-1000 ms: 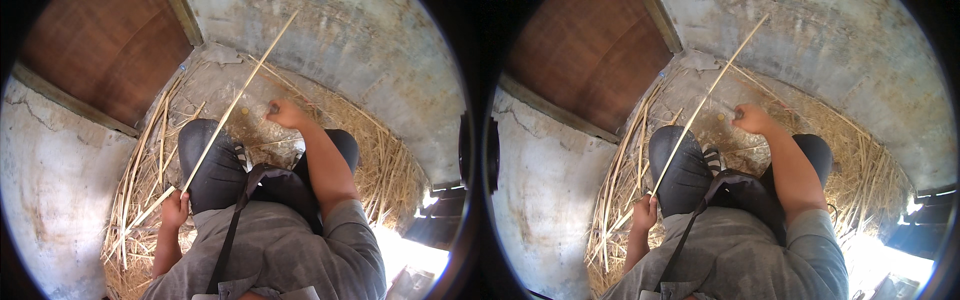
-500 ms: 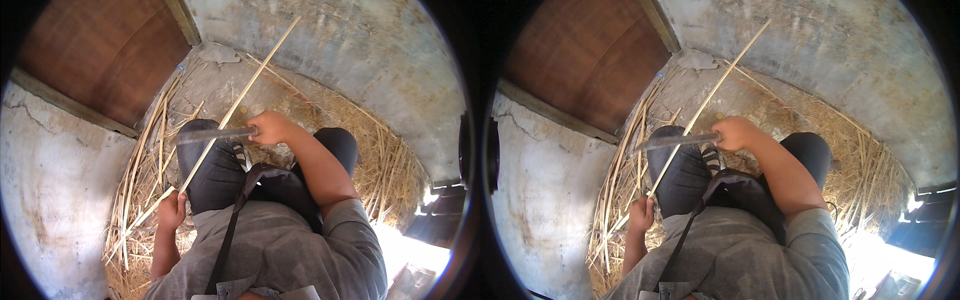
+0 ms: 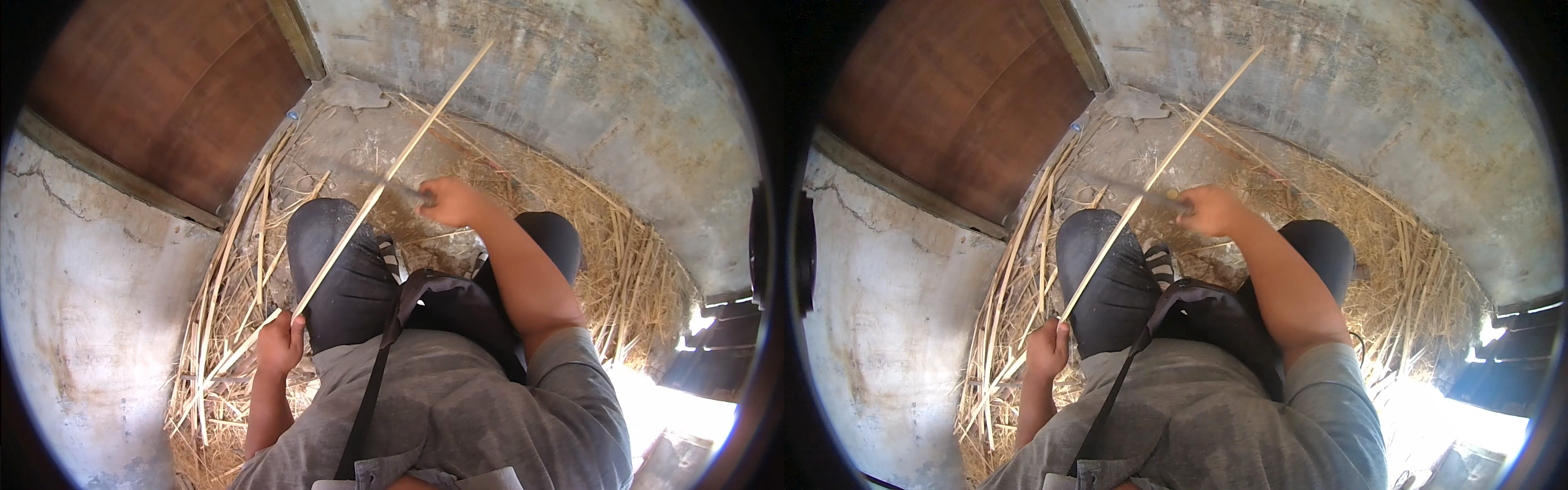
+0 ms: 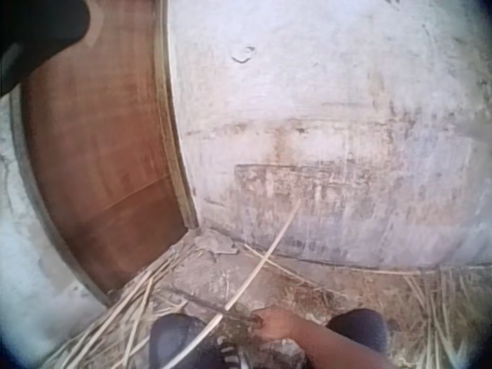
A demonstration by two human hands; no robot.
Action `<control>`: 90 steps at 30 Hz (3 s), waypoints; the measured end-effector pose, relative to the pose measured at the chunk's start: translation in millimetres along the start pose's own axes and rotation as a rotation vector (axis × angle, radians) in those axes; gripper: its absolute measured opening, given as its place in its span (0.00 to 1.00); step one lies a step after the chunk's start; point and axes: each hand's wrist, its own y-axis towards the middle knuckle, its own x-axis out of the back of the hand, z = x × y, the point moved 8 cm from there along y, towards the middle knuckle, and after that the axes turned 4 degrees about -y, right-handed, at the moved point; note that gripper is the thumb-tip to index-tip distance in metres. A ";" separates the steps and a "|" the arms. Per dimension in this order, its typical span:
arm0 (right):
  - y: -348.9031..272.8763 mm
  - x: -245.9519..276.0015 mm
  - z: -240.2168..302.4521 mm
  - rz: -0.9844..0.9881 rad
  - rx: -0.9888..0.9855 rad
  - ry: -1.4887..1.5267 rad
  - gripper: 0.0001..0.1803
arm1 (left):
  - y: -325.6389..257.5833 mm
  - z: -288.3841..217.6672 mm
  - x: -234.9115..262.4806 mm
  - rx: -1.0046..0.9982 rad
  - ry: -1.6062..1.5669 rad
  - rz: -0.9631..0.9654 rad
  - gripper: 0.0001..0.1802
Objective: The person sits on the floor and uses a knife to split long bamboo strips into thinner slivers. They hold the bamboo against their leg and repeatedly draw the knife along the length of the strip to separate the fibers.
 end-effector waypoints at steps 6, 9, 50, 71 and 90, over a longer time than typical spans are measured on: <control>-1.3 -22.0 45.8 0.194 0.134 -0.058 0.22 | -2.0 1.8 -0.7 0.029 -0.017 0.003 0.29; 0.7 -0.6 19.8 0.096 0.027 -0.022 0.24 | -2.0 3.2 -5.9 0.020 -0.055 -0.004 0.29; -2.8 18.3 9.8 0.052 0.029 -0.017 0.25 | 5.8 14.4 -19.4 0.021 -0.117 -0.013 0.26; 1.8 0.2 10.8 0.075 0.022 0.054 0.29 | 3.0 13.2 -22.7 0.058 -0.221 0.000 0.27; 2.6 -8.4 10.9 -0.028 0.063 0.069 0.20 | 3.3 20.5 -29.0 0.037 -0.226 -0.023 0.27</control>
